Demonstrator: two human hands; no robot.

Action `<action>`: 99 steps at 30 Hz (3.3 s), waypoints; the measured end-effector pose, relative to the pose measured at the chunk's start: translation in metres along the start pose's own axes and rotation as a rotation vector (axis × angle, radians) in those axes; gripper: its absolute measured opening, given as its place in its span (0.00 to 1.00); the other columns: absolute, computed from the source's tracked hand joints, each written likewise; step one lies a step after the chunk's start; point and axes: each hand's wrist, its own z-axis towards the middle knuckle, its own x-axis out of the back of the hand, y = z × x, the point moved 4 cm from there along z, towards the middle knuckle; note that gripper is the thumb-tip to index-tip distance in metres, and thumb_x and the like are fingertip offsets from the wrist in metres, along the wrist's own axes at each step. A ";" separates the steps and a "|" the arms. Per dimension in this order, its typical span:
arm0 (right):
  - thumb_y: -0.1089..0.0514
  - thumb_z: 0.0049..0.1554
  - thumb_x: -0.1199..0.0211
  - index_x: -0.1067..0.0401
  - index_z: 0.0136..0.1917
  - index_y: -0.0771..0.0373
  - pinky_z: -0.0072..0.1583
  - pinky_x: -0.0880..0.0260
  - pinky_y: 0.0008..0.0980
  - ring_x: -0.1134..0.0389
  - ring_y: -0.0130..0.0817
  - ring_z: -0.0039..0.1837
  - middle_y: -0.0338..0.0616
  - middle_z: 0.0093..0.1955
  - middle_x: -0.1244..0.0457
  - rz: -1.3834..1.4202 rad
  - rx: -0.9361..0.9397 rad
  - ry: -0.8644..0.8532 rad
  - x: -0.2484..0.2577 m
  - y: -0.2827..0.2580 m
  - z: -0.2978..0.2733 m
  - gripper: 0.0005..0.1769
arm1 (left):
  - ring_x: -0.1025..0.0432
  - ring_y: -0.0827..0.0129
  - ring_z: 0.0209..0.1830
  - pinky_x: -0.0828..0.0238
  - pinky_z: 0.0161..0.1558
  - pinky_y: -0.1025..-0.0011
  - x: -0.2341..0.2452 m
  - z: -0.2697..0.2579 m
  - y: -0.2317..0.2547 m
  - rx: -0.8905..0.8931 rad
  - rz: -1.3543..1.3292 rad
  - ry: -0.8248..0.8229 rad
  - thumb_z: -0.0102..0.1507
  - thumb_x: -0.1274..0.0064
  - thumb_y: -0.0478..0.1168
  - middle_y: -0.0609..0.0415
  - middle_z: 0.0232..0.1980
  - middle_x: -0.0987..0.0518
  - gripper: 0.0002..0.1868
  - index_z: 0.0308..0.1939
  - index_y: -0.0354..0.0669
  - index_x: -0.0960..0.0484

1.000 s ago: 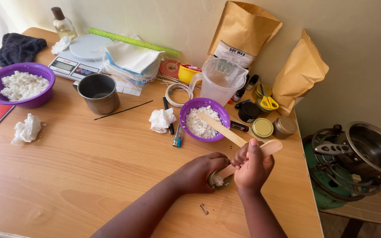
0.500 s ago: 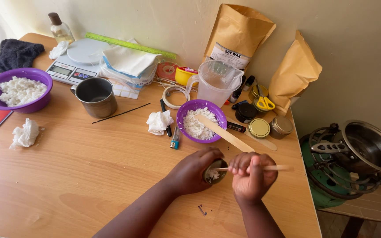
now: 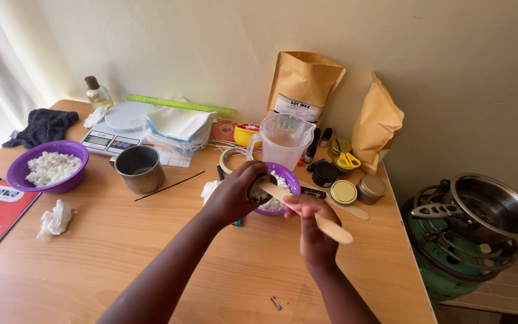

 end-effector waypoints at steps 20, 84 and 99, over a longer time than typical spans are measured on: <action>0.58 0.64 0.54 0.37 0.32 0.67 0.41 0.28 0.31 0.31 0.34 0.36 0.56 0.36 0.34 -0.001 -0.128 0.327 0.023 0.054 0.004 0.19 | 0.29 0.60 0.43 0.29 0.42 0.65 -0.027 0.024 -0.009 -0.358 0.703 -0.210 0.57 0.45 0.38 0.54 0.55 0.29 0.26 0.59 0.49 0.32; 0.56 0.51 0.32 0.43 0.61 0.58 0.66 0.58 0.45 0.49 0.47 0.59 0.43 0.55 0.48 -0.822 -0.022 0.510 0.050 0.047 -0.015 0.29 | 0.27 0.67 0.28 0.28 0.35 0.70 -0.012 -0.070 -0.010 0.711 -0.354 0.898 0.63 0.47 0.40 0.47 0.34 0.20 0.09 0.39 0.37 0.21; 0.53 0.55 0.37 0.34 0.51 0.56 0.34 0.42 0.16 0.40 0.23 0.33 0.41 0.45 0.36 0.305 -0.648 0.723 0.032 0.088 -0.027 0.13 | 0.36 0.75 0.17 0.38 0.22 0.81 -0.032 -0.083 -0.042 0.836 -0.497 0.928 0.69 0.61 0.46 0.55 0.17 0.29 0.14 0.40 0.43 0.22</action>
